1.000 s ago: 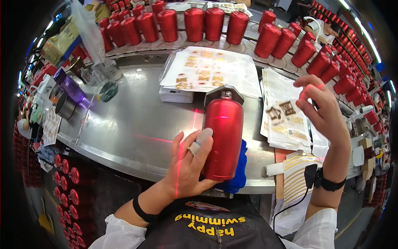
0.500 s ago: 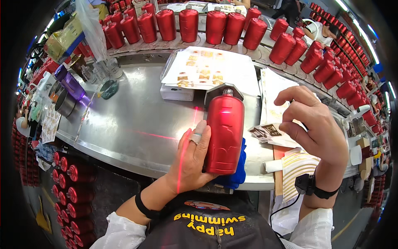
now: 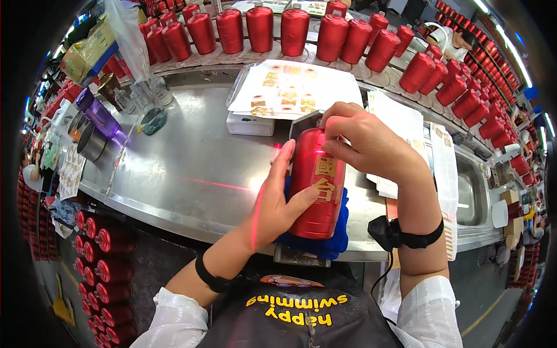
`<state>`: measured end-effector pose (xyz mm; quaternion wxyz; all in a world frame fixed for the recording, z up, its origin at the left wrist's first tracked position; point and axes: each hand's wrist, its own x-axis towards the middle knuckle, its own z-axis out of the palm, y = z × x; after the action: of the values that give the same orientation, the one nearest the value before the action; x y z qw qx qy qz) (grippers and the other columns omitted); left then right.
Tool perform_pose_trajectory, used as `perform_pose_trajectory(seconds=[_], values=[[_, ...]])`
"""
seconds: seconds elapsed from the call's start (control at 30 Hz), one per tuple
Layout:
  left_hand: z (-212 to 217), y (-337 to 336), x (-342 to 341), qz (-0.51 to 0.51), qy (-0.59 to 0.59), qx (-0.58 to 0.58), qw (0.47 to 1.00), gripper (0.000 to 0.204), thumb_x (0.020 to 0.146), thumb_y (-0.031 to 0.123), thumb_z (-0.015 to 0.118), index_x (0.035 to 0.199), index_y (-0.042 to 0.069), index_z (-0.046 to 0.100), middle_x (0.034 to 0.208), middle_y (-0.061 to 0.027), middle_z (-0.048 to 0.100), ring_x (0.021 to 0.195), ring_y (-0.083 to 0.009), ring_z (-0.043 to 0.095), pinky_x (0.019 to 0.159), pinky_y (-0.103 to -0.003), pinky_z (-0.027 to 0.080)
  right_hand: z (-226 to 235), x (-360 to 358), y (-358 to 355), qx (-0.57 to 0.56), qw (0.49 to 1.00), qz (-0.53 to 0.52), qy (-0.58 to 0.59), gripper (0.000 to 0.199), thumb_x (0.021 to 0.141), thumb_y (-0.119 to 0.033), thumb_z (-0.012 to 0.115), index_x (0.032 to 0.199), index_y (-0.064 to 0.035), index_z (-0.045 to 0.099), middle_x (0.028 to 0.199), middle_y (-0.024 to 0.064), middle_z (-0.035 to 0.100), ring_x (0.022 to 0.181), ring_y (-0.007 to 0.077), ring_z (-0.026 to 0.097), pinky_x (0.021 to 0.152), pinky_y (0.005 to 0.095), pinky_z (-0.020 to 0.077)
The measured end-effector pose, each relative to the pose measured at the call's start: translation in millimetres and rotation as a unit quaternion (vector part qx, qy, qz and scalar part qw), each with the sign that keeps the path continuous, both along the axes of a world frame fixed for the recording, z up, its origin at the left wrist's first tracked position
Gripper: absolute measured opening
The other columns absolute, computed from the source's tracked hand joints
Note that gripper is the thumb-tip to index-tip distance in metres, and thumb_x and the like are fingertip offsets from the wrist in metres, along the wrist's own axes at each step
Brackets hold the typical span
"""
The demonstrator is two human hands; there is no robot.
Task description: Apply gold-colored labels and decorative stickers to red canisters.
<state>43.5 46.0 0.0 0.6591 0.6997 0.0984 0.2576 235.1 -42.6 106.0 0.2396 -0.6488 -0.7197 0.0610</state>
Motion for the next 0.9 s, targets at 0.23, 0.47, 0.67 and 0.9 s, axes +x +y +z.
perform_pose_trajectory(seconds=[0.23,0.47,0.67,0.9], values=[[-0.8,-3.8,10.2,0.000,0.002,-0.026,1.000,0.083,0.092,0.032,0.065,0.148,-0.007,0.018,0.142,-0.0245,0.039,0.130,-0.0286,0.044,0.110,-0.039,0.031,-8.4,-1.7,5.7,0.016,0.999,-0.038,0.000,0.018,0.085,-0.013,0.069,0.083,0.0013,0.058,0.095,0.0124,0.061,0.088,0.0313,0.060,0.079,0.0381,0.0490],[-0.5,-3.2,12.3,-0.006,-0.003,-0.042,0.999,0.081,0.093,0.032,0.064,0.148,-0.006,0.017,0.139,-0.0218,0.042,0.127,-0.0255,0.044,0.109,-0.037,0.032,-11.6,0.4,6.5,0.020,0.999,-0.051,0.001,0.019,0.086,-0.015,0.069,0.086,0.0008,0.059,0.093,0.0124,0.061,0.089,0.0318,0.059,0.079,0.0379,0.0489],[0.3,-5.1,12.0,-0.018,-0.012,-0.068,0.997,0.079,0.094,0.031,0.062,0.149,-0.006,0.017,0.138,-0.0197,0.043,0.126,-0.0235,0.043,0.108,-0.036,0.032,-12.1,0.7,5.6,0.019,0.998,-0.056,0.003,0.019,0.086,-0.015,0.069,0.086,0.0007,0.058,0.092,0.0125,0.061,0.088,0.0318,0.059,0.078,0.0386,0.0486],[0.2,-7.2,13.1,-0.022,-0.017,-0.072,0.997,0.079,0.094,0.029,0.063,0.148,-0.006,0.017,0.138,-0.0201,0.043,0.126,-0.0239,0.044,0.108,-0.036,0.032,-13.0,-0.4,2.4,0.029,0.998,-0.053,0.004,0.018,0.085,-0.014,0.069,0.085,0.0008,0.057,0.090,0.0127,0.060,0.087,0.0317,0.059,0.078,0.0383,0.0486]])
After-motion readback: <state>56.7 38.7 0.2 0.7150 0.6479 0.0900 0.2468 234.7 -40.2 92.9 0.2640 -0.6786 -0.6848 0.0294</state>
